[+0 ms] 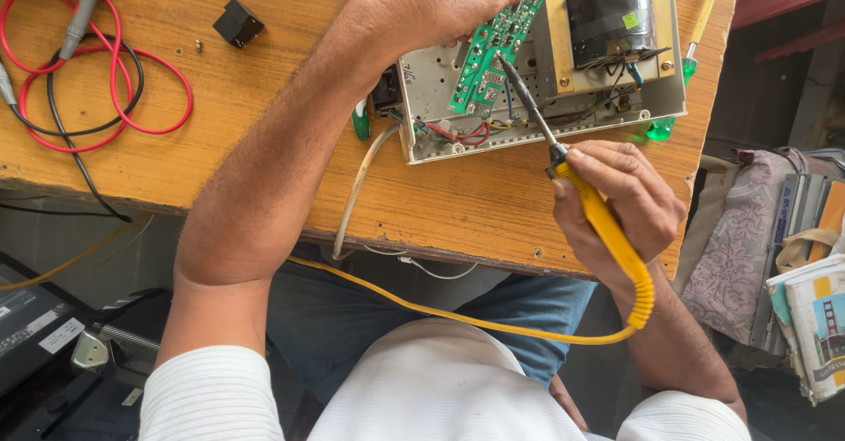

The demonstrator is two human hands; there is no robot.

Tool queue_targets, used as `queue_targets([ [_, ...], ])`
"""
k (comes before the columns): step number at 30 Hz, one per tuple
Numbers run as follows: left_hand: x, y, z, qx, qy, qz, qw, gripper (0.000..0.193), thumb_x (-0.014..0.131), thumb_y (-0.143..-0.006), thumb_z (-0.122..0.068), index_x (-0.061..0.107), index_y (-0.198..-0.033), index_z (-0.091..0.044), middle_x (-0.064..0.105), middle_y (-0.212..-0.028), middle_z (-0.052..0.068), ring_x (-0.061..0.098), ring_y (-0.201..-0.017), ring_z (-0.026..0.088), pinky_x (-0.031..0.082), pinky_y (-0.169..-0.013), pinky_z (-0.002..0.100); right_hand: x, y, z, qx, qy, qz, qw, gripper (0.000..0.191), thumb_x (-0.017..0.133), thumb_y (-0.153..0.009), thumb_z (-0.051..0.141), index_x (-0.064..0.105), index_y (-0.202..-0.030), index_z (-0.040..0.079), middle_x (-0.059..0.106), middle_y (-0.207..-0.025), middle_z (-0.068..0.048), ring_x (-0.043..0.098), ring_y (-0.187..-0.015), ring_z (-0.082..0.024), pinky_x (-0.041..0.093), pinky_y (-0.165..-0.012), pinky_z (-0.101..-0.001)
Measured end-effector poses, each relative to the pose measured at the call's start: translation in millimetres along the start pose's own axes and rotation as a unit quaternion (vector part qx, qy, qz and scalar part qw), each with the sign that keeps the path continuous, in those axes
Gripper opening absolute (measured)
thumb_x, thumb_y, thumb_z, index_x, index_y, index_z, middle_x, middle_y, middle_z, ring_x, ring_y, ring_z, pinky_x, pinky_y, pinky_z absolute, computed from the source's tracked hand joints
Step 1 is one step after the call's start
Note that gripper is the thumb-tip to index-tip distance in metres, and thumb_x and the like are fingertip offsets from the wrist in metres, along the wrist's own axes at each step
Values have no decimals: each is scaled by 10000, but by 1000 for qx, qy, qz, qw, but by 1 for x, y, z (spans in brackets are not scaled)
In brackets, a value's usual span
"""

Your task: The person uses a soldering iron to work on a green circuit board inside an open electronic device. They repeatedly apply the soldering iron to various points on the board while holding it steady with the other hand. The device remains open on the workbench throughout the clip.

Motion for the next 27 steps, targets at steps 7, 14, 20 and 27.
queue_targets([
  [7, 4, -1, 3, 32, -38, -23, 998, 341, 631, -1040, -428, 776, -1015, -121, 669, -578, 33, 629, -438, 108, 521, -400, 306, 0, -1, 5, 26, -4, 2, 1000, 198, 777, -1039, 11, 656, -1193, -20, 730, -1062, -187, 752, -959, -261, 605, -856, -311],
  [14, 3, -3, 2, 80, -46, -42, 995, 343, 655, -1042, -425, 783, -1036, -108, 733, -700, 60, 681, -531, 144, 553, -485, 336, -3, 1, 0, 79, -39, -5, 996, 175, 763, -1062, 44, 670, -1199, -13, 738, -1059, -185, 731, -906, -195, 566, -794, -247],
  [20, 3, 2, 5, 85, -19, -65, 994, 314, 675, -1015, -409, 790, -1056, -120, 774, -769, 51, 733, -594, 151, 586, -524, 338, -1, 7, -4, 112, -66, -20, 991, 194, 756, -1042, 68, 681, -1198, -20, 739, -1059, -158, 688, -823, -149, 518, -720, -211],
  [27, 6, -3, 13, 171, 50, -33, 983, 294, 606, -1097, -328, 752, -1176, -85, 795, -925, 50, 764, -759, 139, 631, -686, 325, -3, 7, -4, 86, -46, -8, 995, 191, 756, -1067, 77, 682, -1222, -8, 735, -1039, -162, 723, -907, -183, 553, -794, -236],
])
Point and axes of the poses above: each hand's wrist, its own y-axis away from the middle knuckle, its own x-axis out of the palm, z = x × y, the point moved 1 cm from there along -y, towards the middle knuckle
